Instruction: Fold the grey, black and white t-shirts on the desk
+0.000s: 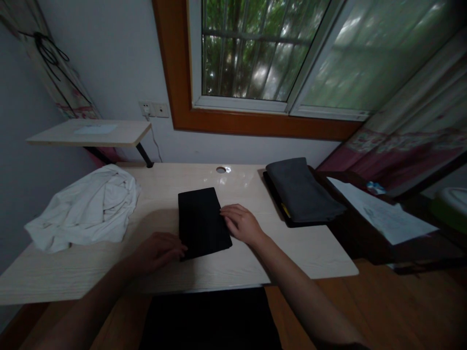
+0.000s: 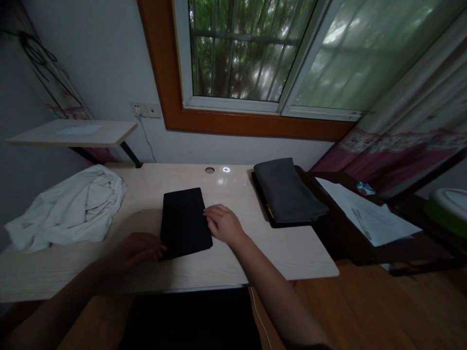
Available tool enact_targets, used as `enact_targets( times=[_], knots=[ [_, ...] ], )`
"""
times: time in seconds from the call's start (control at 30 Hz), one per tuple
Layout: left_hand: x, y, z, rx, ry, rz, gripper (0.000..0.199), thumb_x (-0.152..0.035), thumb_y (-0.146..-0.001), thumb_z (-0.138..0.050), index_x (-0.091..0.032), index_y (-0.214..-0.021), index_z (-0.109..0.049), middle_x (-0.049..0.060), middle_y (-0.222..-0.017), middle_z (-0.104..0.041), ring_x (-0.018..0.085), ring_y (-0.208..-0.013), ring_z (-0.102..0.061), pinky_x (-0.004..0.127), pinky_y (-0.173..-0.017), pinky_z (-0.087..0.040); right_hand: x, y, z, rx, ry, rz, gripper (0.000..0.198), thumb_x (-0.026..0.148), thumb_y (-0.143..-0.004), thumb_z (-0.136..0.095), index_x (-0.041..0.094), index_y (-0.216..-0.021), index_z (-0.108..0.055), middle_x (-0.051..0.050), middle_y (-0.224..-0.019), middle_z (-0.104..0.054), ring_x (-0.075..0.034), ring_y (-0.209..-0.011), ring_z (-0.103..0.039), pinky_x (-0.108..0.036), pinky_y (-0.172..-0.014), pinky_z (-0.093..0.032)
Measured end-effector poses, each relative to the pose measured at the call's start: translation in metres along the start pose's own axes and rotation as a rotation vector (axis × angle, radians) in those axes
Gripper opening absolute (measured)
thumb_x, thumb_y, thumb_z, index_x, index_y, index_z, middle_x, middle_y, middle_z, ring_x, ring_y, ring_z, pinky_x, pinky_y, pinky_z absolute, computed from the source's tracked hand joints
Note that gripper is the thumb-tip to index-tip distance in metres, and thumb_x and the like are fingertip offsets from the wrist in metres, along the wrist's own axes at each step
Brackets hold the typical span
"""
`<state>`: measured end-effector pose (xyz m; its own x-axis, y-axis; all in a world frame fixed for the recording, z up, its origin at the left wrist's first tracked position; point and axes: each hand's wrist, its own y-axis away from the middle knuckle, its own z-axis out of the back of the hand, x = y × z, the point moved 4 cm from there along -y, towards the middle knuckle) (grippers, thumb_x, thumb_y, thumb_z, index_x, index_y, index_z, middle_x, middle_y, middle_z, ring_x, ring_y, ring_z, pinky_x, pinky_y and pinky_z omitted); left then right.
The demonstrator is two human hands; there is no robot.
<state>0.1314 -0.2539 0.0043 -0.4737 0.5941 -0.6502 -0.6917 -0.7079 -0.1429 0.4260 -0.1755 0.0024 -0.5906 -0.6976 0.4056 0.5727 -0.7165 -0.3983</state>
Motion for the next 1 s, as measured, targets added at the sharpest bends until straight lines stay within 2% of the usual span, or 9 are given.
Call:
enact_targets(
  times=[0.07, 0.1, 0.17, 0.23, 0.37, 0.53, 0.63, 0.77, 1.0],
  knots=[
    [0.006, -0.005, 0.005, -0.108, -0.058, 0.039, 0.038, -0.037, -0.105, -0.043, -0.029, -0.101, -0.08, 0.004, -0.101, -0.08, 0.018, -0.096, -0.075, 0.035, -0.092, -0.06, 0.007, -0.008, -0.004, -0.01, 0.014, -0.025, 0.041, 0.025, -0.102, -0.044, 0.022, -0.135, -0.067, -0.008, -0.138, -0.067, -0.023, -0.129, -0.06, -0.045, -0.114, -0.048],
    [0.01, -0.01, 0.007, -0.17, -0.118, 0.062, 0.038, -0.038, -0.105, -0.042, -0.028, -0.106, -0.079, 0.004, -0.106, -0.08, 0.018, -0.099, -0.075, 0.036, -0.094, -0.059, 0.01, -0.013, -0.007, -0.006, 0.018, -0.035, 0.042, 0.026, -0.102, -0.045, 0.021, -0.139, -0.063, -0.008, -0.143, -0.063, -0.023, -0.132, -0.058, -0.044, -0.116, -0.046],
    [0.019, -0.022, 0.008, -0.281, -0.265, 0.121, 0.039, -0.039, -0.105, -0.04, -0.027, -0.123, -0.073, 0.005, -0.129, -0.073, 0.019, -0.12, -0.067, 0.039, -0.107, -0.053, 0.019, -0.025, -0.016, 0.016, 0.022, -0.034, 0.046, 0.028, -0.102, -0.046, 0.019, -0.146, -0.057, -0.009, -0.153, -0.055, -0.023, -0.139, -0.052, -0.043, -0.12, -0.042],
    [0.033, -0.037, 0.004, -0.306, -0.417, 0.209, 0.045, -0.04, -0.106, -0.036, -0.024, -0.139, -0.062, 0.007, -0.152, -0.056, 0.022, -0.142, -0.051, 0.045, -0.118, -0.043, 0.028, -0.039, -0.029, 0.056, 0.029, -0.008, 0.048, 0.028, -0.103, -0.044, 0.018, -0.15, -0.053, -0.009, -0.158, -0.049, -0.022, -0.145, -0.047, -0.043, -0.123, -0.038],
    [0.06, -0.06, -0.009, -0.274, -0.644, 0.41, 0.054, -0.038, -0.105, -0.036, -0.016, -0.153, -0.045, 0.014, -0.164, -0.037, 0.033, -0.15, -0.039, 0.059, -0.119, -0.036, 0.035, -0.066, -0.057, 0.132, 0.099, -0.006, 0.051, 0.031, -0.105, -0.042, 0.015, -0.154, -0.047, -0.012, -0.164, -0.039, -0.023, -0.152, -0.037, -0.045, -0.126, -0.031],
    [0.07, -0.067, -0.016, -0.246, -0.728, 0.418, 0.056, -0.039, -0.106, -0.033, -0.019, -0.158, -0.037, 0.013, -0.167, -0.031, 0.033, -0.153, -0.034, 0.062, -0.121, -0.029, 0.024, -0.088, -0.076, 0.241, 0.182, -0.018, 0.059, 0.047, -0.105, -0.043, 0.018, -0.157, -0.042, -0.01, -0.166, -0.035, -0.025, -0.156, -0.028, -0.05, -0.128, -0.02],
    [0.068, -0.064, -0.014, -0.261, -0.732, 0.409, 0.056, -0.039, -0.105, -0.033, -0.023, -0.159, -0.037, 0.011, -0.168, -0.03, 0.032, -0.153, -0.034, 0.063, -0.122, -0.027, 0.007, -0.095, -0.075, 0.277, 0.201, -0.083, 0.06, 0.05, -0.106, -0.038, 0.019, -0.157, -0.041, -0.009, -0.167, -0.031, -0.025, -0.157, -0.024, -0.052, -0.128, -0.018],
    [0.06, -0.062, -0.011, -0.293, -0.733, 0.399, 0.055, -0.037, -0.106, -0.032, -0.025, -0.159, -0.036, 0.01, -0.168, -0.031, 0.031, -0.152, -0.036, 0.063, -0.123, -0.025, -0.021, -0.092, -0.066, 0.3, 0.195, -0.212, 0.066, 0.056, -0.106, -0.034, 0.022, -0.162, -0.031, -0.007, -0.17, -0.021, -0.026, -0.158, -0.019, -0.057, -0.127, -0.018],
    [0.06, -0.061, -0.01, -0.319, -0.719, 0.421, 0.055, -0.039, -0.105, -0.033, -0.023, -0.158, -0.037, 0.011, -0.168, -0.029, 0.031, -0.153, -0.034, 0.062, -0.124, -0.024, -0.05, -0.056, -0.047, 0.258, 0.253, -0.307, 0.062, 0.047, -0.109, -0.024, 0.017, -0.161, -0.033, -0.008, -0.169, -0.025, -0.024, -0.158, -0.019, -0.05, -0.128, -0.017]
  ],
)
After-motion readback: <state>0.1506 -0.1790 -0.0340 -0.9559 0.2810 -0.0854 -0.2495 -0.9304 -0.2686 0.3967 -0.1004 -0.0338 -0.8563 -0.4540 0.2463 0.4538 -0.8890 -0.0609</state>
